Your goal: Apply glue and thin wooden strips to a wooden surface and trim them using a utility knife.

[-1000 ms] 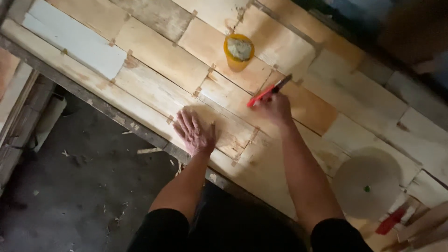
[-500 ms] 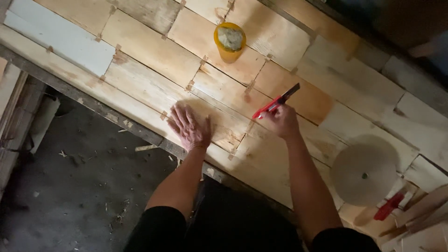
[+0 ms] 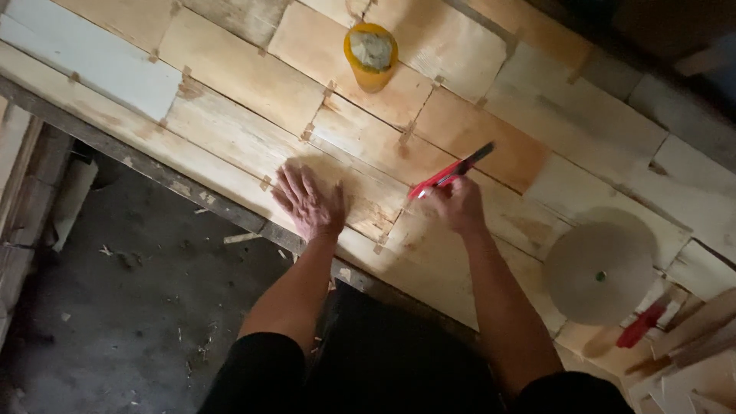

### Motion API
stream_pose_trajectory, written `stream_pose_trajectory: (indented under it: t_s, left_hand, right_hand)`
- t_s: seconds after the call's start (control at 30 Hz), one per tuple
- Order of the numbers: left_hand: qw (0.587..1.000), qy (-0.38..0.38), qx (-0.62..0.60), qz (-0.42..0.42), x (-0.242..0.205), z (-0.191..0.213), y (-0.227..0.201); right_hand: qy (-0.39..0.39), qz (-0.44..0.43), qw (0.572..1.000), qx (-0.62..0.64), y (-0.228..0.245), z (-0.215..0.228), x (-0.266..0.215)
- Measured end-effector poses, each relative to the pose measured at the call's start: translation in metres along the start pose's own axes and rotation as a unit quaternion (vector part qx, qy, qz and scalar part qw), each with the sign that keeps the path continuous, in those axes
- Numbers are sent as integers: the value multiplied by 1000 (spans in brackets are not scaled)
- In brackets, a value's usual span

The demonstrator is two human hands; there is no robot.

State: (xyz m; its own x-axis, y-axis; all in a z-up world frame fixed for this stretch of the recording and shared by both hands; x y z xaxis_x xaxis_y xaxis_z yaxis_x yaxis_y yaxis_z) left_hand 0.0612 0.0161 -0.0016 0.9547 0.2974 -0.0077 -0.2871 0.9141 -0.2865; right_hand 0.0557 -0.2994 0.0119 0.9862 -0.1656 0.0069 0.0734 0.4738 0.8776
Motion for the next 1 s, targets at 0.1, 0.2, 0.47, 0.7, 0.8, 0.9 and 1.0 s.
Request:
stream_pose_trajectory:
  t_s: [0.1,0.2,0.47,0.7,0.8,0.9,1.0]
  left_hand:
    - [1000,-5,-8,5,-1,-2,-1]
    - [1000,-13,-8,3,0,-2,0]
    - [999,-28,5,-15,-2,-1,-2]
    - [999,-30,-23,-11,-1,3,-3]
    - [999,-34,-5,-21,-1,0,-2]
    - [999,-36,-6,-20,-2,-4,-1]
    - [999,-48,-7,-23,-5,-6,0]
  right_hand:
    - [38,-55,997,-48,2,-8,-21]
    - [9,-81,996,-46,-4,-14,-29]
    - [6,-60,998,-34,-6,-16,-30]
    - [21,-42,998,-28,-9,-21,-28]
    - [-11,-56,998,-22,-18,-4,-7]
    - [-140,-48,987,-63,-44,28,30]
    - [-219,-35,975,-5,-62,46,68]
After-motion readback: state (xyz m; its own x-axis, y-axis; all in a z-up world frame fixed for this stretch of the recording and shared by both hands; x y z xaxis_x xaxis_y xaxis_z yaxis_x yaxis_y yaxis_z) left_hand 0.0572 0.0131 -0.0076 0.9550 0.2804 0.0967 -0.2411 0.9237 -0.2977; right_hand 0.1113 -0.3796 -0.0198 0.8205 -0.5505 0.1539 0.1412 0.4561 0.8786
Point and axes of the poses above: each hand's wrist, its own x-axis towards the middle knuckle, its own z-axis out of the back of the hand, y = z × x, the point moved 6 cm from there along x, towards the middle knuckle, and after that the axes turned 5 degrees about -y, right-handed, at the moved point
